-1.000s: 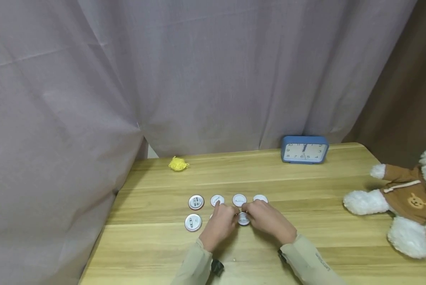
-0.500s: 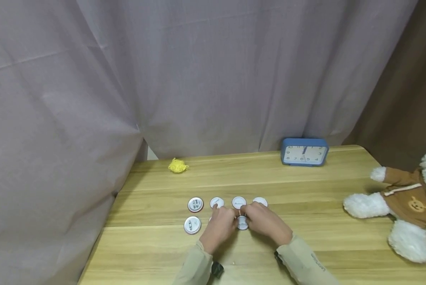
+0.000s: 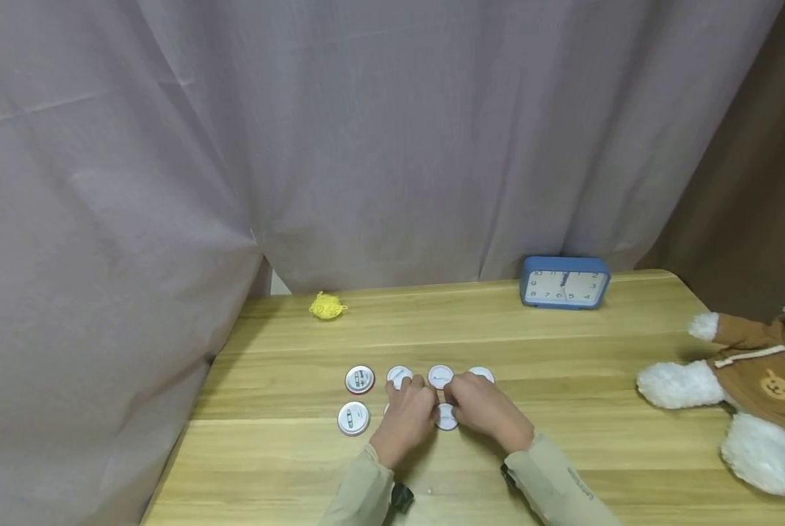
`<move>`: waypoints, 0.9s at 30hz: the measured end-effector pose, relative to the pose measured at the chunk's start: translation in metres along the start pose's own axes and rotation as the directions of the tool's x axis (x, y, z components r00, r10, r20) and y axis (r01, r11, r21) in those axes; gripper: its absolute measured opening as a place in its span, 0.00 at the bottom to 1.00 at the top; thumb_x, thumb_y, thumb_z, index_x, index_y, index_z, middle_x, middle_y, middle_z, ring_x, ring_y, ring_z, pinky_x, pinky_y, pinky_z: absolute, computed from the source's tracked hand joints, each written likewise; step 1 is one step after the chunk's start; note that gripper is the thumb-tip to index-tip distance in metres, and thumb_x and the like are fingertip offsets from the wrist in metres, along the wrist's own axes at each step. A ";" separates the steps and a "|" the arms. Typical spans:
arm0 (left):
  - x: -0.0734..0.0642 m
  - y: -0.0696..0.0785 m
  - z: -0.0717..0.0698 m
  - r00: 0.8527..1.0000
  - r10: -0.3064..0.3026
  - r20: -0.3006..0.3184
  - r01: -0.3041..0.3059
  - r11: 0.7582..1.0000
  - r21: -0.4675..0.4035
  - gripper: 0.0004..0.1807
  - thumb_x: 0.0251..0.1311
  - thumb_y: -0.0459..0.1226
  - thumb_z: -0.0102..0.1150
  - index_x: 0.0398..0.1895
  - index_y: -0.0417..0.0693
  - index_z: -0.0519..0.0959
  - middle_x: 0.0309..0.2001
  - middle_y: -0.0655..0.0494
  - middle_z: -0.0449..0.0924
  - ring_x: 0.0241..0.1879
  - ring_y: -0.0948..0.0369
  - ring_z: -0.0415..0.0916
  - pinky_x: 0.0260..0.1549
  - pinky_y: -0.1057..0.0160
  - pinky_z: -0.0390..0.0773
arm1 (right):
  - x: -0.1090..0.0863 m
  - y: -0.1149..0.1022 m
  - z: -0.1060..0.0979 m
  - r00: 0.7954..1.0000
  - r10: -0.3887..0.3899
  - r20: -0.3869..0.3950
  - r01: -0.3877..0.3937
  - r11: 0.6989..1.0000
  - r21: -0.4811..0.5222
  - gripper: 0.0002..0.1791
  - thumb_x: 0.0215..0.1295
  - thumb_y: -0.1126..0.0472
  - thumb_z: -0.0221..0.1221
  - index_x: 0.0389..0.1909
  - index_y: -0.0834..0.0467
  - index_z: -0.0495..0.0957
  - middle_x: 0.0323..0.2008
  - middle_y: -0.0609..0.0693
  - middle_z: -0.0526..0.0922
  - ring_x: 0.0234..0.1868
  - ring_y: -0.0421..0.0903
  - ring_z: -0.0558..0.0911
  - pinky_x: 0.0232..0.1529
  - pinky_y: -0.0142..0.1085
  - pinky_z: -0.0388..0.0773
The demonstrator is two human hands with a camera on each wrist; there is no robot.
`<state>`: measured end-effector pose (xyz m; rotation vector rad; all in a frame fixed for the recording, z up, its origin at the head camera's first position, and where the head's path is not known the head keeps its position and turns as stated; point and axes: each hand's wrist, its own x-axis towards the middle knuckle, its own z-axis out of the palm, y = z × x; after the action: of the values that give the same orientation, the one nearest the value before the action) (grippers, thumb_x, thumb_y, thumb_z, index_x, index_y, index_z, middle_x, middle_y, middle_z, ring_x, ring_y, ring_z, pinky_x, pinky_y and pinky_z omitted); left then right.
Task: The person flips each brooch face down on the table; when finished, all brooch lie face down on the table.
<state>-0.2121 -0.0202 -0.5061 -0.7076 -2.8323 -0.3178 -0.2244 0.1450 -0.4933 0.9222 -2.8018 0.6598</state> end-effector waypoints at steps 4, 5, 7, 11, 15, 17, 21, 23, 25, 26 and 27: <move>0.000 0.001 0.000 1.000 -0.002 -0.021 0.002 1.000 0.018 0.11 0.52 0.33 0.66 0.16 0.49 0.77 0.26 0.53 0.73 0.30 0.53 0.73 0.40 0.39 0.70 | 0.000 -0.001 0.000 1.000 0.006 -0.002 -0.006 1.000 -0.007 0.18 0.39 0.76 0.62 0.13 0.50 0.67 0.15 0.39 0.65 0.19 0.39 0.64 0.22 0.35 0.63; 0.000 0.001 0.000 1.000 -0.001 -0.027 0.002 1.000 0.022 0.11 0.52 0.33 0.66 0.16 0.49 0.77 0.26 0.53 0.73 0.30 0.53 0.73 0.40 0.39 0.70 | 0.000 -0.002 0.000 1.000 0.006 -0.004 -0.006 1.000 -0.009 0.18 0.39 0.76 0.62 0.13 0.50 0.67 0.15 0.39 0.65 0.19 0.39 0.64 0.22 0.35 0.64; 0.000 0.000 0.001 0.999 -0.007 -0.032 0.008 1.000 0.028 0.11 0.52 0.34 0.66 0.16 0.50 0.77 0.26 0.54 0.73 0.30 0.53 0.73 0.41 0.38 0.70 | 0.001 -0.002 0.000 1.000 -0.003 -0.011 0.003 1.000 -0.020 0.18 0.39 0.76 0.62 0.12 0.50 0.68 0.14 0.39 0.66 0.18 0.39 0.65 0.22 0.36 0.64; -0.001 -0.003 0.002 0.999 -0.015 -0.038 0.016 0.999 0.034 0.10 0.53 0.35 0.66 0.17 0.50 0.78 0.27 0.54 0.74 0.30 0.53 0.73 0.41 0.38 0.70 | 0.001 -0.001 0.000 0.999 -0.034 -0.019 0.033 0.997 -0.069 0.17 0.42 0.75 0.62 0.13 0.51 0.69 0.14 0.39 0.68 0.18 0.41 0.68 0.23 0.38 0.65; 0.000 -0.003 -0.002 0.999 -0.018 -0.038 0.019 0.999 0.033 0.09 0.56 0.38 0.64 0.20 0.51 0.78 0.27 0.55 0.75 0.32 0.53 0.74 0.41 0.38 0.70 | -0.004 0.002 -0.005 0.999 0.001 -0.034 -0.004 0.994 -0.105 0.14 0.49 0.72 0.63 0.16 0.51 0.72 0.16 0.41 0.70 0.21 0.43 0.71 0.28 0.43 0.70; 0.000 -0.002 -0.004 0.999 -0.017 -0.032 0.018 1.000 0.016 0.08 0.56 0.38 0.64 0.22 0.51 0.77 0.27 0.56 0.75 0.32 0.53 0.75 0.42 0.38 0.70 | -0.007 0.004 -0.010 0.999 0.029 -0.039 -0.033 0.994 -0.106 0.14 0.52 0.71 0.63 0.17 0.52 0.72 0.17 0.42 0.70 0.22 0.43 0.71 0.30 0.44 0.71; 0.003 0.002 -0.011 1.000 -0.013 0.001 0.013 0.999 -0.051 0.03 0.55 0.39 0.64 0.29 0.50 0.81 0.30 0.56 0.78 0.33 0.54 0.75 0.46 0.36 0.69 | -0.016 0.010 -0.018 0.997 0.047 -0.054 -0.051 0.996 -0.079 0.09 0.55 0.69 0.63 0.21 0.54 0.75 0.20 0.42 0.72 0.23 0.42 0.72 0.32 0.45 0.74; 0.003 0.004 -0.013 1.000 -0.008 0.021 0.010 0.998 -0.068 0.06 0.55 0.39 0.64 0.35 0.50 0.83 0.33 0.55 0.81 0.35 0.53 0.76 0.48 0.35 0.68 | -0.021 0.012 -0.021 0.997 0.042 -0.064 -0.045 0.997 -0.061 0.05 0.55 0.68 0.63 0.24 0.56 0.79 0.22 0.43 0.75 0.25 0.43 0.75 0.34 0.44 0.76; 0.004 0.008 -0.016 0.999 -0.003 0.034 0.005 0.997 -0.073 0.12 0.53 0.41 0.65 0.41 0.49 0.84 0.36 0.55 0.83 0.37 0.53 0.77 0.49 0.34 0.68 | -0.025 0.014 -0.025 0.997 0.033 -0.066 -0.036 0.999 -0.037 0.01 0.56 0.68 0.63 0.29 0.59 0.82 0.25 0.45 0.79 0.27 0.44 0.78 0.36 0.44 0.78; 0.005 0.009 -0.017 0.999 0.001 0.039 0.002 0.998 -0.071 0.14 0.52 0.42 0.66 0.42 0.50 0.85 0.37 0.55 0.84 0.38 0.53 0.78 0.49 0.33 0.68 | -0.028 0.015 -0.026 0.998 0.027 -0.063 -0.029 0.999 -0.031 0.03 0.56 0.68 0.63 0.32 0.60 0.83 0.27 0.46 0.81 0.29 0.45 0.79 0.37 0.44 0.79; 0.005 0.011 -0.018 0.999 0.003 0.041 0.000 0.997 -0.072 0.16 0.50 0.42 0.66 0.43 0.49 0.85 0.38 0.55 0.84 0.39 0.52 0.78 0.49 0.33 0.67 | -0.030 0.016 -0.028 0.998 0.021 -0.058 -0.023 0.999 -0.031 0.05 0.56 0.67 0.64 0.34 0.61 0.83 0.29 0.47 0.82 0.31 0.46 0.81 0.38 0.45 0.79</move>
<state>-0.2083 -0.0129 -0.4863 -0.7381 -2.8713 -0.4122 -0.2103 0.1850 -0.4818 0.8546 -2.7671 0.6326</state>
